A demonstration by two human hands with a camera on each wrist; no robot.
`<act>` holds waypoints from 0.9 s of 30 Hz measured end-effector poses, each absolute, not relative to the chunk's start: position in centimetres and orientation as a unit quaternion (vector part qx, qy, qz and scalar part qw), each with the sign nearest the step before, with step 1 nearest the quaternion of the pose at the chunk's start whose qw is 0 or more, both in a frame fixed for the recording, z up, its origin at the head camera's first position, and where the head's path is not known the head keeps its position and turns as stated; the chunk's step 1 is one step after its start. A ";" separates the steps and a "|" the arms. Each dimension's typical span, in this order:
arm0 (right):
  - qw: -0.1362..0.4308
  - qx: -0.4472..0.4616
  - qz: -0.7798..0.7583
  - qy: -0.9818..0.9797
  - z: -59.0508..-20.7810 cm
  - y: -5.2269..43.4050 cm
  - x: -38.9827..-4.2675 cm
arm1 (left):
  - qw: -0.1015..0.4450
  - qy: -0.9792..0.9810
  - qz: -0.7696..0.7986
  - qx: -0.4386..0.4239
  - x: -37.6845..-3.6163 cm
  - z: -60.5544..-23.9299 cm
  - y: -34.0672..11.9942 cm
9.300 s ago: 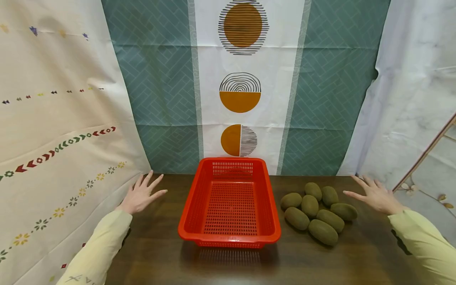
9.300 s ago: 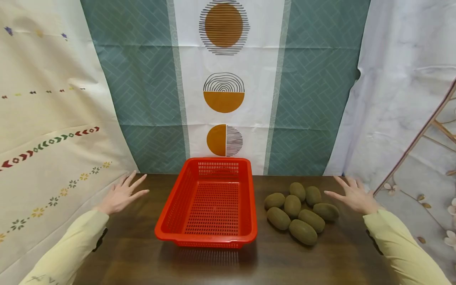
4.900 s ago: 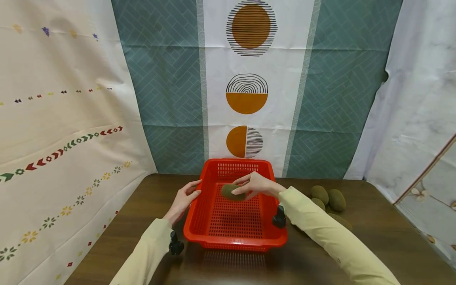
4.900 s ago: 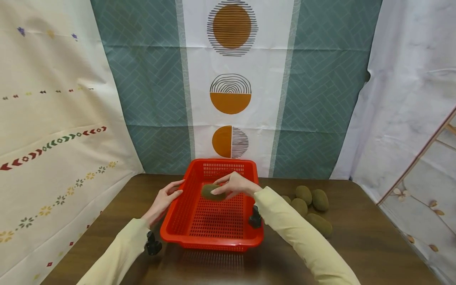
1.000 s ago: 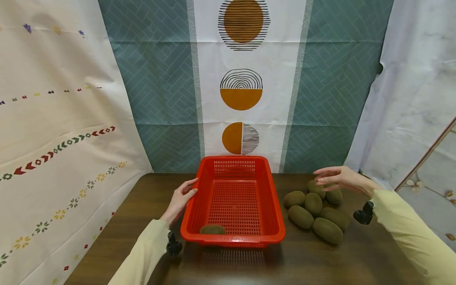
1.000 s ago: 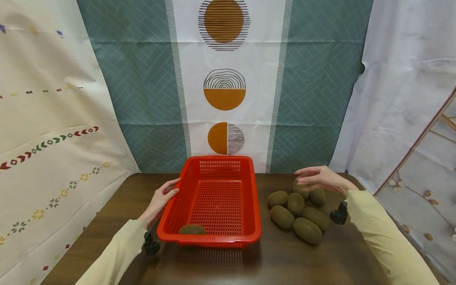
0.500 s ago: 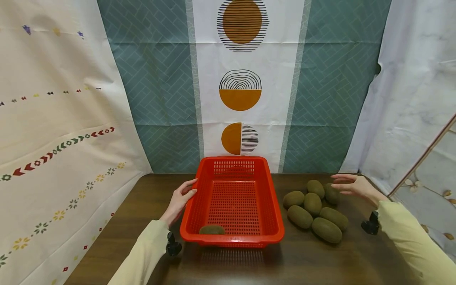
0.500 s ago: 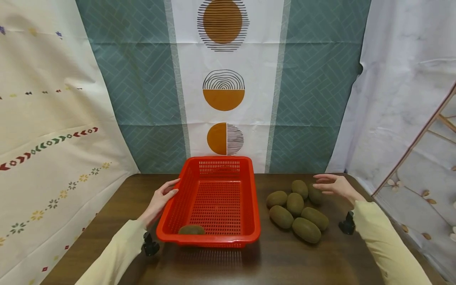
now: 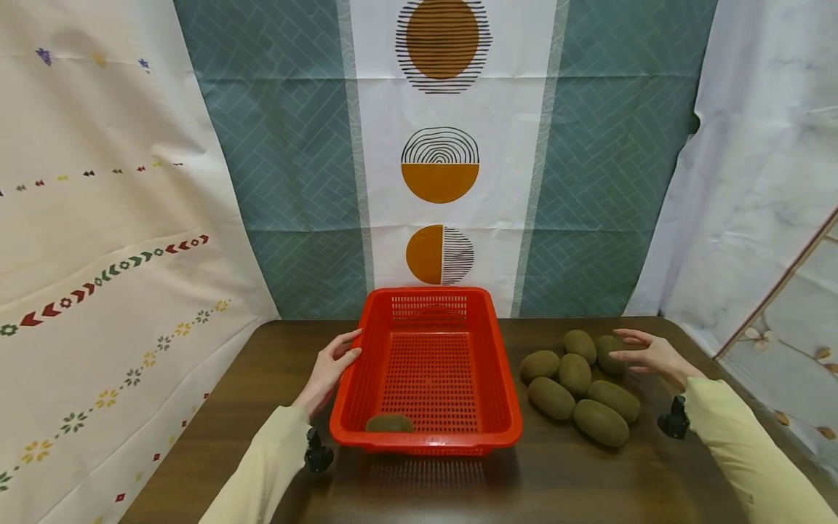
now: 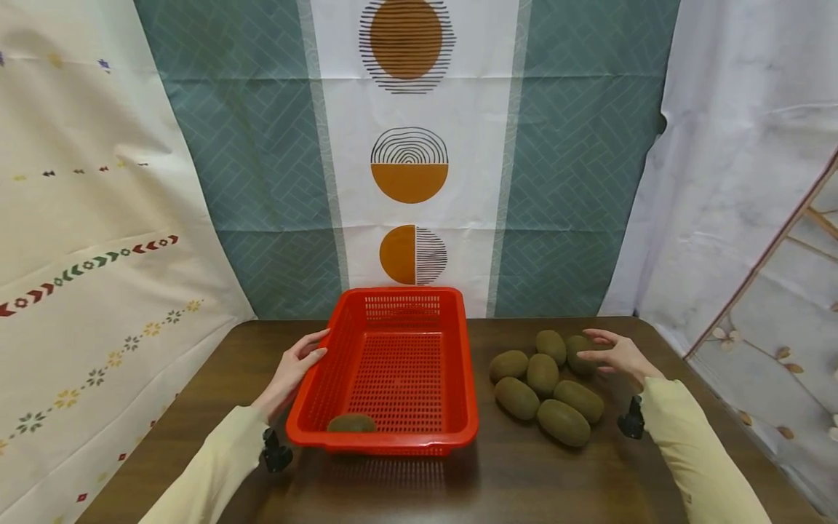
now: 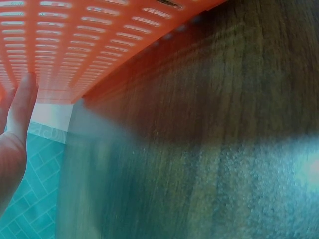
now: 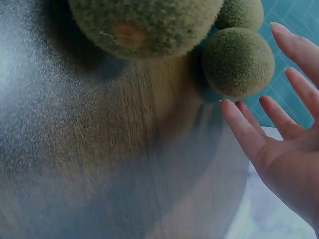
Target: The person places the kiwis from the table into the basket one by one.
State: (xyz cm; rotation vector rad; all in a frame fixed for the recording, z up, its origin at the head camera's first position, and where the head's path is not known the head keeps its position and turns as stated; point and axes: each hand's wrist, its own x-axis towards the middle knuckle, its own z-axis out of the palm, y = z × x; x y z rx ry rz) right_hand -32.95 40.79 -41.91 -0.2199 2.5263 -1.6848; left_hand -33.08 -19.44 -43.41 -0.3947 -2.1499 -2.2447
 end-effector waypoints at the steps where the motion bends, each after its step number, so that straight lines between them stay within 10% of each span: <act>1: 0.050 -0.069 -0.554 0.828 -41.9 40.7 -33.0 | 0.004 -0.686 -0.716 -0.125 -33.1 -43.4 -19.4; 27: 0.084 -0.025 -0.565 0.821 -42.7 39.8 -33.6 | 0.000 -0.679 -0.721 -0.135 -33.1 -43.5 -19.5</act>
